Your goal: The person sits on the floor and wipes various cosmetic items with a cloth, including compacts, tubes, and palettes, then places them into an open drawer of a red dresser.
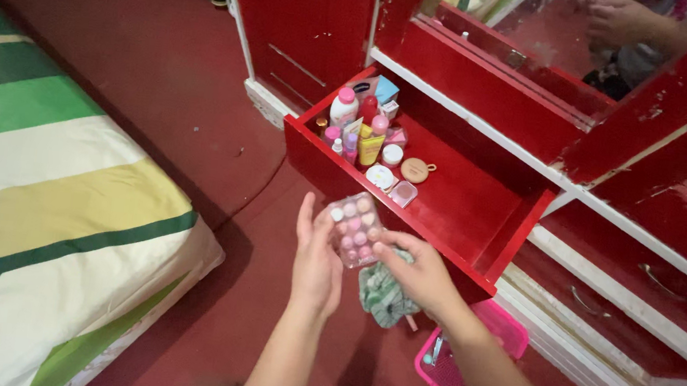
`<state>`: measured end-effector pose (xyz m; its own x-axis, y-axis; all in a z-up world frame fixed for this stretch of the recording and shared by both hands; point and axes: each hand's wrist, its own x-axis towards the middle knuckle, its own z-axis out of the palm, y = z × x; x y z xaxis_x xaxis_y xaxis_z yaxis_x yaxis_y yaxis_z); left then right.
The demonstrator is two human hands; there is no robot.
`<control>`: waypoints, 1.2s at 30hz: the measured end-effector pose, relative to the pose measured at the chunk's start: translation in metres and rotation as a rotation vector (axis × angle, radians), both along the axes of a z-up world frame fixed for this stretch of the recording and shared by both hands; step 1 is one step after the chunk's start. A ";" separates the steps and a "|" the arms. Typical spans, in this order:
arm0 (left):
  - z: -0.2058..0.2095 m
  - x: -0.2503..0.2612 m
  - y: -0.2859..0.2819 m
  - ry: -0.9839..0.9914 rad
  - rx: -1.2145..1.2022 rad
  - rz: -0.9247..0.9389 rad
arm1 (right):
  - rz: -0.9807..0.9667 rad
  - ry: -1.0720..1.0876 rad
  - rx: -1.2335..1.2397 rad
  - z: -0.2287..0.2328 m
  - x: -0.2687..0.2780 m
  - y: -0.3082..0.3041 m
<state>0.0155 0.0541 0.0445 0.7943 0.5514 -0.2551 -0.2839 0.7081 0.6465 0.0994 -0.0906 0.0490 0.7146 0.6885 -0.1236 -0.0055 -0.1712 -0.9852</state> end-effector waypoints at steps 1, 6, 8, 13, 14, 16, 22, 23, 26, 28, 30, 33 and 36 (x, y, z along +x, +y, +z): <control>0.002 -0.005 0.003 0.003 -0.041 0.021 | -0.015 0.115 0.031 0.002 -0.001 0.002; 0.000 -0.014 0.009 0.042 0.109 -0.044 | -0.009 0.263 0.083 0.005 -0.005 0.004; -0.004 -0.014 0.010 0.050 0.115 -0.006 | 0.004 0.289 0.079 0.003 -0.005 0.006; -0.006 -0.015 0.014 0.024 0.152 0.026 | -0.017 0.297 0.099 -0.007 0.003 0.000; -0.005 -0.015 0.015 0.031 0.151 0.025 | -0.029 0.281 0.091 -0.009 0.006 -0.001; -0.004 -0.015 0.016 0.048 0.151 0.024 | -0.022 0.182 0.074 -0.011 0.014 -0.006; -0.020 -0.002 0.007 0.031 0.219 -0.017 | 0.064 0.179 -0.056 -0.009 0.033 -0.013; -0.026 0.002 0.004 0.039 0.217 -0.032 | 0.083 0.194 -0.061 -0.008 0.035 -0.013; -0.043 0.017 -0.003 0.026 0.217 -0.077 | 0.134 0.156 -0.138 -0.004 0.050 -0.016; -0.052 0.030 -0.002 -0.032 0.225 -0.109 | 0.097 0.148 -0.168 -0.001 0.070 -0.022; -0.061 0.042 0.002 0.079 0.180 -0.152 | -0.025 0.149 -0.233 -0.001 0.100 -0.028; -0.074 0.056 0.009 0.201 0.243 -0.206 | -0.263 0.235 -0.263 -0.012 0.161 -0.035; -0.092 0.067 0.007 0.314 0.395 -0.236 | -0.335 0.410 -0.152 -0.054 0.215 -0.037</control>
